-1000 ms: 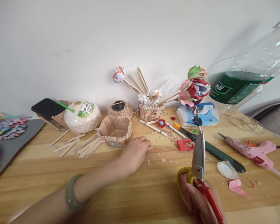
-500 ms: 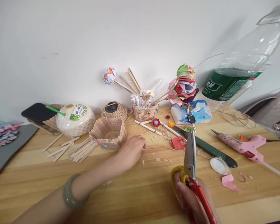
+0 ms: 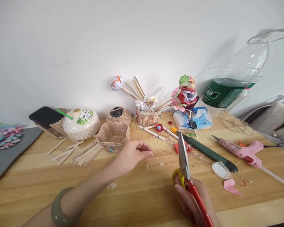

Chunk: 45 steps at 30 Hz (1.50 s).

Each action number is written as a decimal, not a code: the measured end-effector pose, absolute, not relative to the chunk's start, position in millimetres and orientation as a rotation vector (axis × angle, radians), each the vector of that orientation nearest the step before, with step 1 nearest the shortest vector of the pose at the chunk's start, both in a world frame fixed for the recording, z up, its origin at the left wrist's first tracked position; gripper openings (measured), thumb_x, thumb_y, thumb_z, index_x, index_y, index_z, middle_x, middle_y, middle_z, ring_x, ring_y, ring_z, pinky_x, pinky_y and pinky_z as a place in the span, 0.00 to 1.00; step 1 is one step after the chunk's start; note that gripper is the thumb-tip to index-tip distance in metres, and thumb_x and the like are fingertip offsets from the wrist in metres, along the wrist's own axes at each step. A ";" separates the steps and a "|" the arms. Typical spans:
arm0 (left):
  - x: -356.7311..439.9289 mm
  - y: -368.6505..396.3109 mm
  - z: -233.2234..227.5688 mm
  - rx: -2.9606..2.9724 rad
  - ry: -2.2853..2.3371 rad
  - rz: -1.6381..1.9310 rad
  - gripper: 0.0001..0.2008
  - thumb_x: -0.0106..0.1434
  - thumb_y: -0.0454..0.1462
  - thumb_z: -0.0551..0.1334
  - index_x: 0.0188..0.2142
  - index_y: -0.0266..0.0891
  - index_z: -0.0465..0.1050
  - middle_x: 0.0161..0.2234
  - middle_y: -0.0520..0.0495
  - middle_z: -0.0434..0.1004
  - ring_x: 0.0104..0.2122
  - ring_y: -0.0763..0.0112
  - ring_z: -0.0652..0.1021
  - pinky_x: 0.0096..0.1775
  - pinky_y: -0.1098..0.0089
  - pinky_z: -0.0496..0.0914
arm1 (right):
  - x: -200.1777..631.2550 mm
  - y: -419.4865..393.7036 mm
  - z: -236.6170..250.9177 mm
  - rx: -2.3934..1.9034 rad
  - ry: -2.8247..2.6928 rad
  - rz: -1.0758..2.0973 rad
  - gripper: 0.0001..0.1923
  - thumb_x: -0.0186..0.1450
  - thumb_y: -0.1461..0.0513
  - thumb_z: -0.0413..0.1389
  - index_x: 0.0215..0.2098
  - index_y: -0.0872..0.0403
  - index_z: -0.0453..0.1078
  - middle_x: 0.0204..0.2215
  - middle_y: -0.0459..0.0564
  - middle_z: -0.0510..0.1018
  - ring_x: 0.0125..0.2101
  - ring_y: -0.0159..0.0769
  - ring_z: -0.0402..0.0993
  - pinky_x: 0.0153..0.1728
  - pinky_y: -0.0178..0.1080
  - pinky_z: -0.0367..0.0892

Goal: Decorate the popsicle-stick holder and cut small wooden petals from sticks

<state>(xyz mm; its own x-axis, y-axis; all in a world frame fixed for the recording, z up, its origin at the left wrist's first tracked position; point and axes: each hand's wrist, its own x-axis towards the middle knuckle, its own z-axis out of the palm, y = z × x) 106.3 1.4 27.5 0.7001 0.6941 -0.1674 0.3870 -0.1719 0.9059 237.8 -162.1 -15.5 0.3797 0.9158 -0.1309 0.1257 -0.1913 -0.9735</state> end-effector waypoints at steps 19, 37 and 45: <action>70.7 -13.7 55.9 1.538 0.861 0.440 0.04 0.52 0.35 0.63 0.28 0.37 0.75 0.29 0.48 0.80 0.31 0.67 0.77 0.36 0.67 0.70 | 208.6 -105.3 31.2 -1.460 -1.069 0.919 0.11 0.59 0.56 0.58 0.29 0.52 0.61 0.25 0.44 0.70 0.23 0.31 0.64 0.25 0.35 0.62; 55.2 -2.1 57.6 1.443 0.830 0.375 0.04 0.50 0.36 0.64 0.25 0.37 0.74 0.22 0.52 0.74 0.25 0.73 0.72 0.30 0.70 0.67 | 196.3 -91.9 43.8 -1.500 -1.024 0.918 0.11 0.55 0.56 0.60 0.27 0.53 0.63 0.20 0.41 0.67 0.21 0.31 0.63 0.23 0.34 0.62; 54.0 0.1 60.1 1.425 0.863 0.369 0.03 0.49 0.36 0.65 0.24 0.37 0.74 0.21 0.53 0.74 0.24 0.74 0.72 0.30 0.71 0.66 | 197.5 -90.7 44.1 -1.550 -1.057 0.918 0.14 0.56 0.53 0.60 0.27 0.52 0.62 0.20 0.41 0.66 0.20 0.30 0.61 0.21 0.33 0.58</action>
<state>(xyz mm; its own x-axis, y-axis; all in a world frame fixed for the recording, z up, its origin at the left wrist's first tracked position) 54.0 0.1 60.1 0.6568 0.6935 -0.2960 0.2654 0.1549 0.9516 197.5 -90.7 44.1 0.3286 0.9433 -0.0477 0.1791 -0.1119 -0.9774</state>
